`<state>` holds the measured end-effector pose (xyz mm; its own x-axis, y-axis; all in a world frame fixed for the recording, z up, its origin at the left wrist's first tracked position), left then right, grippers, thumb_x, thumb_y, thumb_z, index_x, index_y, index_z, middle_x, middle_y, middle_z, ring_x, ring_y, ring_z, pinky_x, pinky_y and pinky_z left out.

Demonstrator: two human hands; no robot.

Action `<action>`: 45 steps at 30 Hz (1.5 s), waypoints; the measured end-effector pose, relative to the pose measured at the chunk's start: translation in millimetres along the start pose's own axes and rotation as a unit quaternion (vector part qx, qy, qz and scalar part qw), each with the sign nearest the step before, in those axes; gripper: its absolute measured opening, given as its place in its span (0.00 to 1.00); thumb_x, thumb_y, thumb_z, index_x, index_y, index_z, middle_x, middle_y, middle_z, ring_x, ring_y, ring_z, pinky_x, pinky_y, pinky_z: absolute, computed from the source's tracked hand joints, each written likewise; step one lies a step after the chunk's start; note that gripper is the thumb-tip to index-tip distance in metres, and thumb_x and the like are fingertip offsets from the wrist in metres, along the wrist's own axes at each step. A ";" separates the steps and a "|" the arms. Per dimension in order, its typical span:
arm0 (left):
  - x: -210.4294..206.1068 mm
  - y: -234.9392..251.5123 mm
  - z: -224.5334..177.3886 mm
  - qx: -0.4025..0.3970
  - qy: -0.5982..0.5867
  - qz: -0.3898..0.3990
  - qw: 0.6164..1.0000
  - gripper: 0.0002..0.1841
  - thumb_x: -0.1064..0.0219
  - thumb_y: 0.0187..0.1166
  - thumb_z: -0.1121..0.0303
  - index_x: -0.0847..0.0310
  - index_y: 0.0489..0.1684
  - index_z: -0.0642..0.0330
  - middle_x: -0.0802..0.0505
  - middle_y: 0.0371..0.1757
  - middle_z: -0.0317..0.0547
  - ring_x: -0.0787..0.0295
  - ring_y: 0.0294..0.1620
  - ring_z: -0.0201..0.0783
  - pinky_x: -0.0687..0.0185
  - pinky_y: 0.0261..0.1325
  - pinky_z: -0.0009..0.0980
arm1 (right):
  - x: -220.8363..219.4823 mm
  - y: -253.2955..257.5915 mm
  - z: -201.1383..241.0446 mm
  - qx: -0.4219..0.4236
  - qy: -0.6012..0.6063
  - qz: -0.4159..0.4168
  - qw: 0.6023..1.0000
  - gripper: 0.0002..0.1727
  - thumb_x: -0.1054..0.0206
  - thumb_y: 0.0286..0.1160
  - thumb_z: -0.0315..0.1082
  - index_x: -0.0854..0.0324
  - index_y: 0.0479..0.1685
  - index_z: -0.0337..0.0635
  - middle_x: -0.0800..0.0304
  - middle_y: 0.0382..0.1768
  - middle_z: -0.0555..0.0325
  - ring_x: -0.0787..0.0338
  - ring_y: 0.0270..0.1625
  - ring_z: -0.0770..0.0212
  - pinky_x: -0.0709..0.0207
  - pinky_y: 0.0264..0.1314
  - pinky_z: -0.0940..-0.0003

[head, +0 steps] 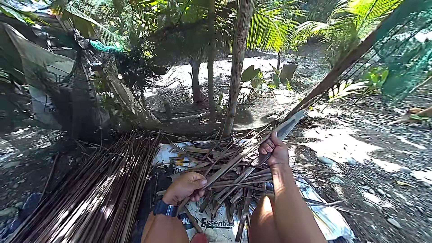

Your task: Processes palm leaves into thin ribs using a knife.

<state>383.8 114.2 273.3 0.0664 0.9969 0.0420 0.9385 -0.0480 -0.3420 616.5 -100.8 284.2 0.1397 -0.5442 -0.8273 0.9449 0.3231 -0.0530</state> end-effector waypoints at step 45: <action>-12.2 23.2 -2.8 -0.130 -0.098 -0.169 0.972 0.14 0.54 0.92 0.72 0.22 0.43 0.63 0.11 0.26 0.34 0.16 0.22 0.24 0.17 0.29 0.19 | -23.0 -60.7 -103.0 -0.311 -0.271 0.407 0.815 0.42 0.32 0.66 0.73 0.33 0.69 0.51 0.19 0.23 0.72 0.24 0.14 0.77 0.28 0.16 0.84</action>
<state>405.8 100.7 267.5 -0.3033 0.9498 -0.0769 0.9508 0.2963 -0.0904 525.4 -28.1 248.9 0.9151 -0.1603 -0.3700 0.1635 0.9863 -0.0230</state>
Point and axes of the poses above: each hand's wrist, its own y-axis towards the middle knuckle, its own x-axis out of the back of the hand, z = x × y, the point moved 2 cm from there along y, towards the middle knuckle
